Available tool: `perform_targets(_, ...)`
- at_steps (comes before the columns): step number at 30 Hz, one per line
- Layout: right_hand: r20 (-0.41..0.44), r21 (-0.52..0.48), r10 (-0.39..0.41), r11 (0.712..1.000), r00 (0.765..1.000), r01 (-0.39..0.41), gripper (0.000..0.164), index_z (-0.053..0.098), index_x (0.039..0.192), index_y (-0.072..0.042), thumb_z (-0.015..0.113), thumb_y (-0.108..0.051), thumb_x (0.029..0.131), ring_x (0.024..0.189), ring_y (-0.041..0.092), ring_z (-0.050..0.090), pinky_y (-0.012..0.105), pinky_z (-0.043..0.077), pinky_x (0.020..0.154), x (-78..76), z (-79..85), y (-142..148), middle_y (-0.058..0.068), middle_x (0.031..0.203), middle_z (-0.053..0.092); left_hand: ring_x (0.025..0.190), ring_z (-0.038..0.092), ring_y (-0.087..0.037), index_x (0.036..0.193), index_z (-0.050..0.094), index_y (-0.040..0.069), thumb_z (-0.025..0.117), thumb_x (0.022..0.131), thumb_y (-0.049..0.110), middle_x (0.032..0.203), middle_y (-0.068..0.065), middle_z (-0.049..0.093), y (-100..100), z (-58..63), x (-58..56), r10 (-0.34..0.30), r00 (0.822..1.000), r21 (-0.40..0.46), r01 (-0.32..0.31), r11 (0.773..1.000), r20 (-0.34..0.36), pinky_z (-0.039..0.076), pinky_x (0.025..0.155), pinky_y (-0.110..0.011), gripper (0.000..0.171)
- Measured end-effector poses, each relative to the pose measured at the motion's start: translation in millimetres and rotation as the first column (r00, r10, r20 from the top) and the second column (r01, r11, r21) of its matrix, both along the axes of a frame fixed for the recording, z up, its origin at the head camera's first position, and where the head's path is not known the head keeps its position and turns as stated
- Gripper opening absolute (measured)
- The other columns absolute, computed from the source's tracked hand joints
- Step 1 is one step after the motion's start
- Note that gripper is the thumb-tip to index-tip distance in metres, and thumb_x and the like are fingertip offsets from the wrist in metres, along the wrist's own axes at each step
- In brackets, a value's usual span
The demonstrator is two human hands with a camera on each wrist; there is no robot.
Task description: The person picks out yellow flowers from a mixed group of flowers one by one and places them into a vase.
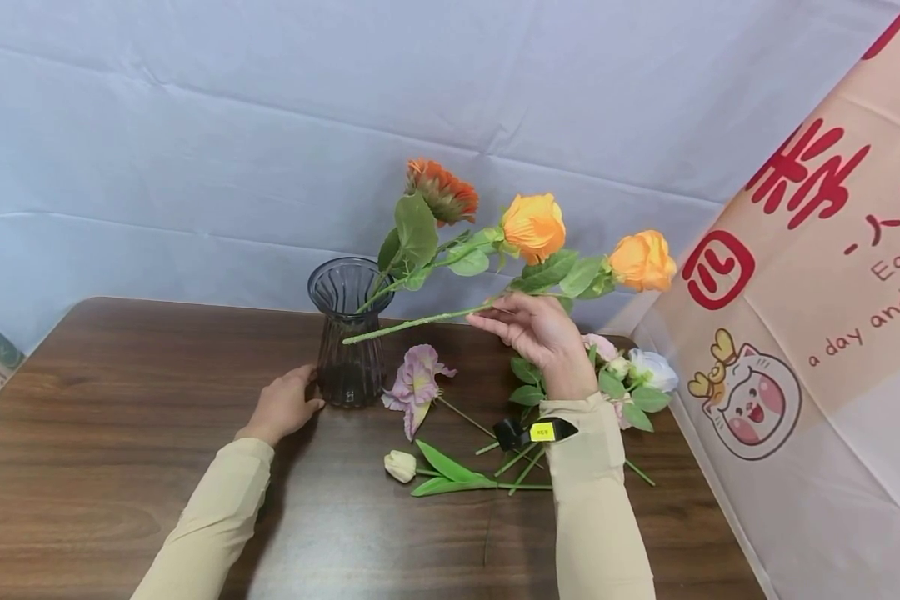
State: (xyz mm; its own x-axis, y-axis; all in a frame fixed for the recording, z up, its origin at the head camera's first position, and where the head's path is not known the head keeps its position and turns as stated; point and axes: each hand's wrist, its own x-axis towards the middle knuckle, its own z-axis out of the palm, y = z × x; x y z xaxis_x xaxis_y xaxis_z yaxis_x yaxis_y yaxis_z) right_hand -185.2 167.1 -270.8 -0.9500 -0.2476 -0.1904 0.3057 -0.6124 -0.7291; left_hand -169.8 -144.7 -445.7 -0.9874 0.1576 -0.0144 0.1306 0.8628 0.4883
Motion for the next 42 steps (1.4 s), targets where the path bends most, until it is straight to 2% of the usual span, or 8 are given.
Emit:
perform_targets(12, -0.009, -0.020, -0.013, 1.000, 1.000, 0.013, 0.033, 0.058, 0.066, 0.010, 0.034, 0.014, 0.089, 0.072, 0.032, 0.059, 0.044, 0.048, 0.086, 0.7, 5.4, 0, 0.017, 0.074, 0.050, 0.108, 0.049, -0.045, 0.127, 0.043, -0.012, 0.065, 0.083, 0.012, 0.121, -0.028, 0.052, 0, -0.4, 1.0, -0.003, 1.000, 0.006, 0.004, 1.000, -0.013, 0.039, 0.088, -0.056, 0.055)
perform_targets(19, -0.050, 0.006, -0.011, 1.000, 0.999, 0.011, 0.034, 0.059, 0.068, 0.011, 0.034, 0.014, 0.090, 0.082, 0.036, 0.063, 0.040, 0.052, 0.078, 0.3, 6.5, 0, 0.017, 0.073, 0.053, 0.107, 0.050, -0.044, 0.127, 0.043, -0.012, 0.065, 0.083, 0.012, 0.121, -0.028, 0.052, 1, -0.9, 1.4, -0.006, 1.000, 0.004, 0.006, 1.000, -0.012, 0.040, 0.088, -0.056, 0.054)
perform_targets(26, -0.073, 0.016, -0.030, 0.999, 0.997, 0.031, 0.031, 0.061, 0.069, 0.013, 0.037, 0.017, 0.088, 0.068, 0.034, 0.064, 0.041, 0.051, 0.081, -1.3, 9.4, -3, 0.016, 0.066, 0.049, 0.106, 0.050, -0.045, 0.126, 0.043, -0.012, 0.065, 0.083, 0.013, 0.121, -0.028, 0.051, 0, -0.9, 1.4, -0.001, 1.000, -0.004, 0.001, 1.000, -0.004, 0.040, 0.087, -0.056, 0.054)
perform_targets(30, -0.091, 0.080, -0.009, 0.997, 0.996, 0.016, 0.029, 0.061, 0.070, 0.012, 0.040, 0.017, 0.088, 0.057, 0.031, 0.063, 0.036, 0.055, 0.071, -1.8, 11.8, -5, 0.014, 0.062, 0.046, 0.106, 0.050, -0.045, 0.126, 0.043, -0.012, 0.065, 0.083, 0.012, 0.121, -0.028, 0.051, 0, -1.1, 0.4, 0.001, 1.000, -0.006, -0.001, 1.000, -0.002, 0.040, 0.087, -0.056, 0.054)
perform_targets(34, -0.089, 0.143, 0.027, 0.990, 0.996, -0.014, 0.029, 0.061, 0.070, 0.011, 0.039, 0.015, 0.089, 0.072, 0.031, 0.067, 0.027, 0.049, 0.043, -1.6, 16.4, -6, 0.014, 0.066, 0.047, 0.106, 0.050, -0.045, 0.126, 0.043, -0.012, 0.065, 0.083, 0.012, 0.121, -0.029, 0.051, 0, -2.4, 0.0, -0.002, 1.000, -0.013, 0.002, 1.000, -0.007, 0.040, 0.087, -0.056, 0.054)
perform_targets(36, -0.077, 0.142, 0.027, 0.990, 0.997, -0.016, 0.029, 0.060, 0.071, 0.012, 0.038, 0.015, 0.090, 0.081, 0.032, 0.066, 0.027, 0.050, 0.045, -1.8, 19.9, -6, 0.015, 0.071, 0.047, 0.106, 0.050, -0.045, 0.126, 0.043, -0.012, 0.065, 0.083, 0.013, 0.121, -0.029, 0.051, 0, -2.6, -0.1, -0.002, 1.000, -0.016, 0.002, 1.000, -0.008, 0.040, 0.086, -0.056, 0.054)
perform_targets(40, -0.037, 0.102, -0.004, 0.995, 0.999, 0.007, 0.025, 0.057, 0.074, 0.012, 0.037, 0.018, 0.088, 0.077, 0.032, 0.064, 0.040, 0.052, 0.079, -3.5, 26.8, -6, 0.017, 0.074, 0.047, 0.107, 0.049, -0.045, 0.126, 0.042, -0.012, 0.065, 0.084, 0.013, 0.121, -0.029, 0.050, 0, -1.8, 0.3, 0.000, 1.000, -0.020, 0.000, 1.000, -0.002, 0.040, 0.087, -0.056, 0.054)
perform_targets(42, -0.023, 0.090, -0.007, 0.996, 1.000, 0.009, 0.025, 0.056, 0.073, 0.012, 0.037, 0.019, 0.087, 0.075, 0.032, 0.063, 0.045, 0.048, 0.085, -4.5, 29.6, -7, 0.017, 0.072, 0.047, 0.107, 0.049, -0.045, 0.127, 0.042, -0.013, 0.065, 0.084, 0.013, 0.122, -0.029, 0.050, 0, -1.1, 0.7, 0.000, 1.000, -0.023, 0.000, 1.000, 0.004, 0.040, 0.087, -0.056, 0.055)
